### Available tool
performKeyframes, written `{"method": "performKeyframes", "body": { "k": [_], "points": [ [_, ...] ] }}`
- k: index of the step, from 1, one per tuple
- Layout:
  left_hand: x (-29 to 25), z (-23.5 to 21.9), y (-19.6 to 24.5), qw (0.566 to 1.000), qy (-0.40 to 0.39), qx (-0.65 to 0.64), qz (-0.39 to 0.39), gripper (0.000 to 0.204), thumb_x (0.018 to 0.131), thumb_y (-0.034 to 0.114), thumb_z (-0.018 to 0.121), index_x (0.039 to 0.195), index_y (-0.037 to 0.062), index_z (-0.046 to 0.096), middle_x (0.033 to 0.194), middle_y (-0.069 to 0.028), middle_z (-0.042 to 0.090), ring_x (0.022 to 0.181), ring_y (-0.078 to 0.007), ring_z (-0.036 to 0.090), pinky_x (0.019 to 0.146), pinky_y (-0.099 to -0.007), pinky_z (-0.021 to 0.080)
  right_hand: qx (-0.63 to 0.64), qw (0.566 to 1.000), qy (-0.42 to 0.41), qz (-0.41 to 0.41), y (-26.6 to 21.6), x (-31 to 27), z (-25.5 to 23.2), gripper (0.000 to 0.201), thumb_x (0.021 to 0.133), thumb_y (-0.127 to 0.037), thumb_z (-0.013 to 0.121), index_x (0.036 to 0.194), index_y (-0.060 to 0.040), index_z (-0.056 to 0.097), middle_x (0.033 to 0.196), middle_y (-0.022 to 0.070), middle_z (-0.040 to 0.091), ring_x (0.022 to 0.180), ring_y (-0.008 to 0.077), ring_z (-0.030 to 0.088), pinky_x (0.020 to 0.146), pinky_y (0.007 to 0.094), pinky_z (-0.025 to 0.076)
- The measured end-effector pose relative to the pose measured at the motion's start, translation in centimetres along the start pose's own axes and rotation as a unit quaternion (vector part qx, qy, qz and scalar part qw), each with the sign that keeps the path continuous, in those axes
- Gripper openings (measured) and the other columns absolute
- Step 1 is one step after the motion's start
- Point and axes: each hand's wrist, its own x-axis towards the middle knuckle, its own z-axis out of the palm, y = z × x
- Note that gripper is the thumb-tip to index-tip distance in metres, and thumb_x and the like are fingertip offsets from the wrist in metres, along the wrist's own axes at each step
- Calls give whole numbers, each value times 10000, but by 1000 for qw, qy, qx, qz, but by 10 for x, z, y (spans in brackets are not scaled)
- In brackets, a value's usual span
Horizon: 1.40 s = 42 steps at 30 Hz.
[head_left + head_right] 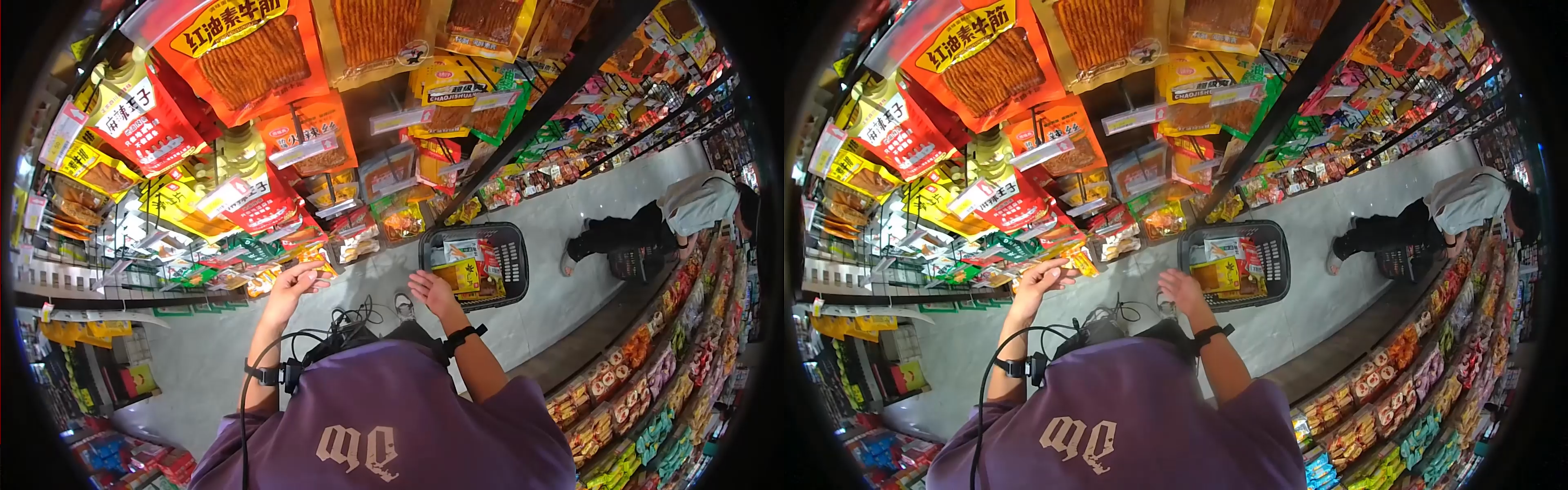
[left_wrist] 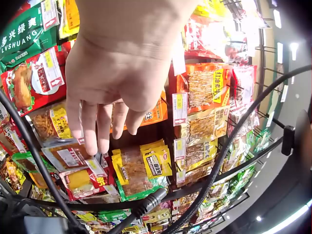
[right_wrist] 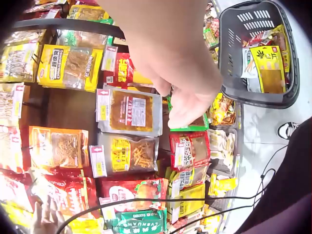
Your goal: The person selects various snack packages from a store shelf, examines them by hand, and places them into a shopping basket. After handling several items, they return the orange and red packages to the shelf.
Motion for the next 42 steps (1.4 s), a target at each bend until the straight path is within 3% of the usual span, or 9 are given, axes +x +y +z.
{"method": "performKeyframes", "body": {
  "k": [12,17,20,25,34,36,38,40,42],
  "points": [
    [-27,-24,-9,997,72,-22,22,375,1041,272,560,1347,64,620,1135,-84,741,1011,-156,694,909,-304,499,-111,993,24,-27,-34,38,-58,390,1052,-243,449,1377,-38,512,1327,147,630,1161,313,646,978,408,535],
    [-51,-25,-22,991,132,-33,-18,376,1034,264,568,1332,42,619,1139,-113,735,994,-174,700,898,-301,514,-138,979,-144,-52,-21,104,-218,336,1008,-225,552,1296,-52,553,1233,146,662,1083,331,676,888,447,570],
    [-63,-15,-30,985,157,-17,-64,360,1035,263,564,1304,33,632,1117,-114,735,987,-178,699,894,-302,518,-195,952,235,27,-35,64,-168,327,971,-212,610,1258,-63,564,1125,132,691,994,319,694,816,441,584],
    [-81,14,-31,973,200,-2,-119,346,1030,247,577,1287,21,628,1086,-104,738,970,-177,693,900,-310,512,-233,942,235,58,-29,84,-246,351,894,-224,701,1208,-122,584,966,76,698,812,243,677,699,384,562],
    [-76,63,-43,945,121,141,-268,371,1017,227,617,1293,-20,611,1096,-108,723,1040,-192,664,958,-330,496,-654,691,309,25,-1,205,-398,534,944,-396,573,1424,-172,504,908,140,663,733,284,650,593,414,533],
    [-68,71,-16,919,140,197,-312,347,1005,191,624,1280,-19,622,1093,-104,722,1054,-187,653,972,-333,491,-841,516,148,62,-13,221,-404,469,950,-368,541,1353,-128,565,1046,207,686,877,353,683,687,458,561],
    [-62,70,-4,903,170,240,-313,316,993,154,620,1266,-6,638,1098,-104,728,1051,-184,663,969,-337,498,-823,549,147,-19,-28,216,-382,395,932,-332,531,1215,-88,658,1196,284,659,1090,416,658,849,513,560],
    [-56,74,0,897,202,238,-313,308,985,139,616,1254,-7,646,1088,-111,732,1044,-188,669,960,-339,504,-917,395,-2,49,-23,249,-407,458,899,-392,561,1231,-90,652,1134,283,682,1046,432,669,886,513,549],
    [-44,81,-3,887,198,264,-323,306,974,131,620,1245,-8,652,1082,-120,737,1036,-193,676,949,-342,511,-803,570,120,127,-19,261,-407,526,872,-397,634,1279,-63,622,1261,226,646,1199,381,605,996,526,480]
  ]
}}
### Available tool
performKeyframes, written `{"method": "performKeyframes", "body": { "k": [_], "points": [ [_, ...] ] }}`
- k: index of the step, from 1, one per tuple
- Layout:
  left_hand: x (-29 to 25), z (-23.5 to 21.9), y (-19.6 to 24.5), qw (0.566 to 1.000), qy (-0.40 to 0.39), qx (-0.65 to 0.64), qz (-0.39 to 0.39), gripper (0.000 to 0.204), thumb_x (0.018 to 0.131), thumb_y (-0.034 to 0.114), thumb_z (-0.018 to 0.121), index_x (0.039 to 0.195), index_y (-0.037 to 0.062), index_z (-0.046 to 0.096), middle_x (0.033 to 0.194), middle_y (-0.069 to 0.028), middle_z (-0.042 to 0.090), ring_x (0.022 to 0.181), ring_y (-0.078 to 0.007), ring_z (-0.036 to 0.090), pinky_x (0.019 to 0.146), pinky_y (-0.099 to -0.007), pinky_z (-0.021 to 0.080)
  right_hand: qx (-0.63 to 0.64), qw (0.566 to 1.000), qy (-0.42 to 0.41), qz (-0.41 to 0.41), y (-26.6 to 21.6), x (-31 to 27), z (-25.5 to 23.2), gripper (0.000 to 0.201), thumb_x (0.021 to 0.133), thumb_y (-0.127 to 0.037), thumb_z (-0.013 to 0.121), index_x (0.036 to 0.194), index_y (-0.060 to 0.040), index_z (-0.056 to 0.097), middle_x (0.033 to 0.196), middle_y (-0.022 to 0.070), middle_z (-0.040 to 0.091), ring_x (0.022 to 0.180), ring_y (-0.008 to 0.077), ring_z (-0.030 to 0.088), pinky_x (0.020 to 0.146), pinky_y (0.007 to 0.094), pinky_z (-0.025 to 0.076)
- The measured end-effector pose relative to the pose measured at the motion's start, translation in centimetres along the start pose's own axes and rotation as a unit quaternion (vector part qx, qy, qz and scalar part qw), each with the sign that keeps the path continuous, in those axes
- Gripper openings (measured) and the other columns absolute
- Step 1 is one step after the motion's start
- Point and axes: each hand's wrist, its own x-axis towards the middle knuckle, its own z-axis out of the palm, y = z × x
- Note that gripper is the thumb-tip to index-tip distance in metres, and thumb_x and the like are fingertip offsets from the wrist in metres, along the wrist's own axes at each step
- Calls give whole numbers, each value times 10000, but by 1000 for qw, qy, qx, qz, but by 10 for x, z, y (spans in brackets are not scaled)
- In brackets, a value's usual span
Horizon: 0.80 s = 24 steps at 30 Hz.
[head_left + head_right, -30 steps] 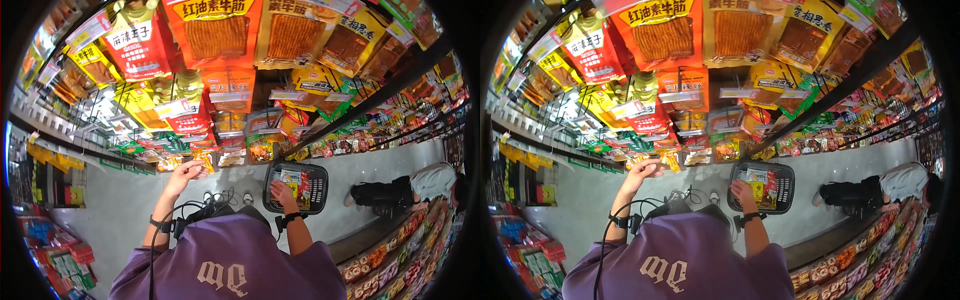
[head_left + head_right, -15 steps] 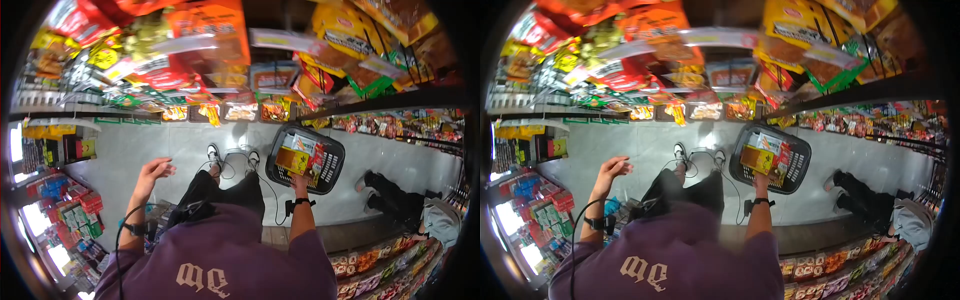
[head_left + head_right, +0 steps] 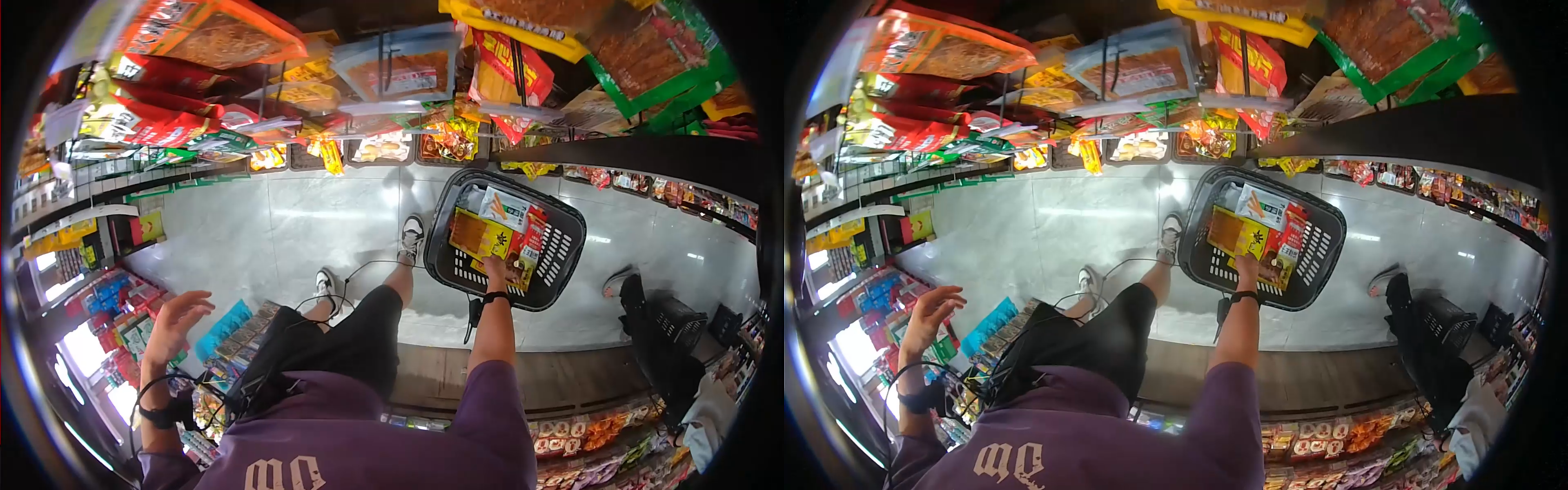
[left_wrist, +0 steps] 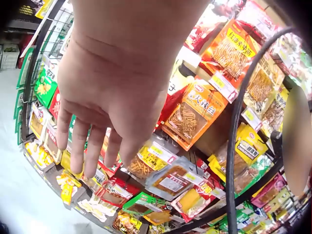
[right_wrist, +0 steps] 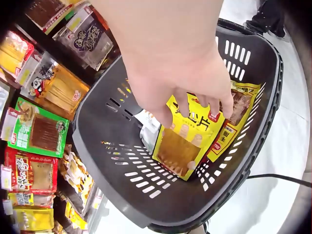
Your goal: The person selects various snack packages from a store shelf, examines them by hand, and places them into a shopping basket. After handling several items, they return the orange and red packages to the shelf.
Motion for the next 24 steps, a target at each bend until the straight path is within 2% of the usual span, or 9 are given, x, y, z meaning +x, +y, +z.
{"method": "performKeyframes", "body": {
  "k": [1,4,6,10,11,14,16,18,24],
  "points": [
    [1,7,5,999,-8,33,-2,309,968,130,626,1243,-9,654,1080,-126,739,1031,-197,681,943,-344,515,104,992,-17,69,-3,-5,-4,569,859,-399,671,1303,-49,607,1325,198,628,1276,356,573,1051,533,446],
    [6,27,22,986,-53,155,11,351,932,122,667,1257,-9,649,1106,-153,740,1041,-218,699,912,-351,535,-47,988,83,123,3,-12,-7,724,818,-562,603,1455,-233,502,1523,211,424,1384,449,425,1078,653,316],
    [2,30,41,977,-76,200,-1,371,920,118,671,1265,-16,643,1099,-144,742,1046,-218,696,900,-352,537,21,988,86,125,55,52,37,855,795,-579,633,1547,-281,357,1599,177,273,1452,447,293,1099,676,211],
    [-4,27,16,995,-8,99,-25,369,921,119,660,1257,-29,638,1090,-128,739,1032,-219,693,903,-351,529,132,977,114,125,78,69,78,1038,810,-396,722,1592,-88,113,1624,240,227,1465,414,307,1160,627,214],
    [-6,24,7,995,2,100,-22,362,925,120,654,1254,-32,638,1085,-125,738,1028,-218,692,907,-352,526,399,903,158,15,76,74,103,846,831,-335,706,1532,-63,316,1550,229,389,1350,438,461,1049,535,432],
    [-5,23,-17,998,1,65,-7,327,953,111,620,1245,-34,639,1067,-121,738,1009,-209,689,928,-349,515,220,962,122,103,19,15,55,452,788,-255,767,1211,-119,682,1182,213,693,1093,429,642,938,451,514],
    [-8,31,-19,1000,-6,21,-2,321,961,105,610,1251,-31,639,1063,-122,739,1010,-206,687,931,-350,515,220,948,231,20,-11,-27,44,202,805,-230,732,936,-76,740,1025,217,716,918,446,682,802,491,556],
    [-14,33,-18,998,-46,20,34,322,969,108,618,1265,-19,635,1087,-126,737,1043,-208,683,949,-349,513,253,902,349,-30,-46,-75,27,190,830,-169,680,930,-10,709,956,243,693,926,424,678,831,500,546],
    [-56,7,-25,995,-14,-36,92,328,971,170,654,1256,8,655,1098,-117,744,1044,-208,682,945,-351,517,101,929,342,-96,-95,-184,-27,328,873,-354,669,794,-37,702,775,182,696,740,402,694,652,499,554]
  ]
}}
